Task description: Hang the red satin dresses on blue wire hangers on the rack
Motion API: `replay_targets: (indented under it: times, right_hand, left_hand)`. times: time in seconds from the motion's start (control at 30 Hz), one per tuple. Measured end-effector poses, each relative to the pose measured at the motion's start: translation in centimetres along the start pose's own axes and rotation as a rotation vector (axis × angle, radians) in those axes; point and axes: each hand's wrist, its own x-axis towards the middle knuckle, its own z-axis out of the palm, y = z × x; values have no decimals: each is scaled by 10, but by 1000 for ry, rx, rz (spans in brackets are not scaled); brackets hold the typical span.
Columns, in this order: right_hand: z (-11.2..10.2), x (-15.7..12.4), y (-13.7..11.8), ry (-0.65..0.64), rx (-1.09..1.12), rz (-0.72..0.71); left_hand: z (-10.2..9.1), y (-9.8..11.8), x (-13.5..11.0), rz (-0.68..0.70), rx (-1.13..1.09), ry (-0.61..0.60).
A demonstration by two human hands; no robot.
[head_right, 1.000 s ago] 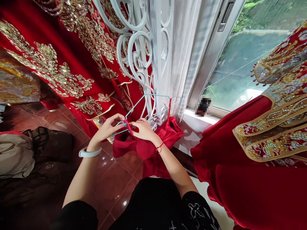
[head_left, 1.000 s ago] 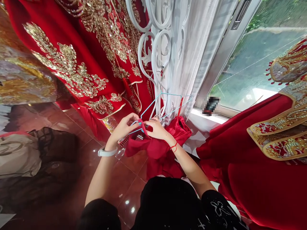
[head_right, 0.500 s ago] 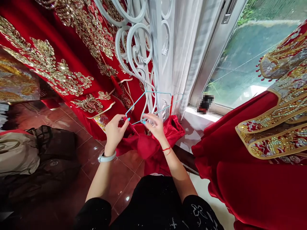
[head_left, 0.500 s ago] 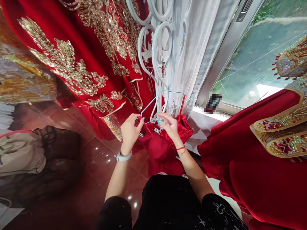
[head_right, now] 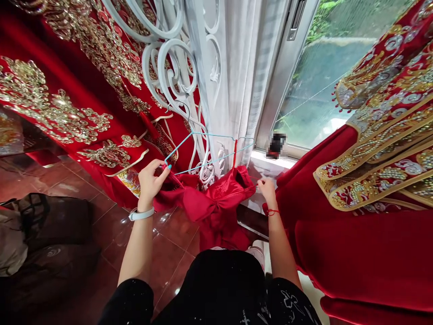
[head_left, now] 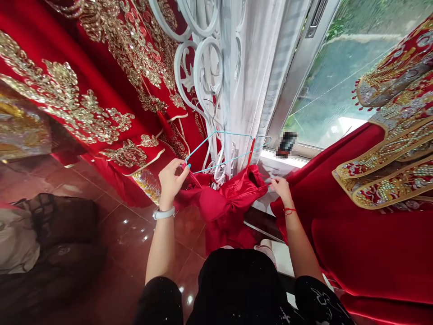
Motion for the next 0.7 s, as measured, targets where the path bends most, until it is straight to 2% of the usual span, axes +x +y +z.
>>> replay_targets:
  times: [0.07,0.13,0.23,0.33,0.4,0.57,0.7]
  right_hand:
    - [-9,8,-11,-37,140,8]
    - [-17,13,-25,-80,429,-25]
    - [-23,17,-48,-15,811,-149]
    - [-26,19,-72,124,819,-273]
    - [-30,22,-86,159,774,-325]
    - [-45,32,-113,158,750,-409]
    - [-56,37,-136,87,663,-465]
  left_hand:
    - [0,-2,1,-3,-9,-1]
    - [0,-4,3,-8,-17,-5]
    - [0,-7,6,-2,-40,-7]
    - [0,-10,9,7,-72,-18]
    - [0,-11,11,13,-96,-29]
    - [-1,-11,10,25,-148,-36]
    - [-2,-10,9,46,-175,-46]
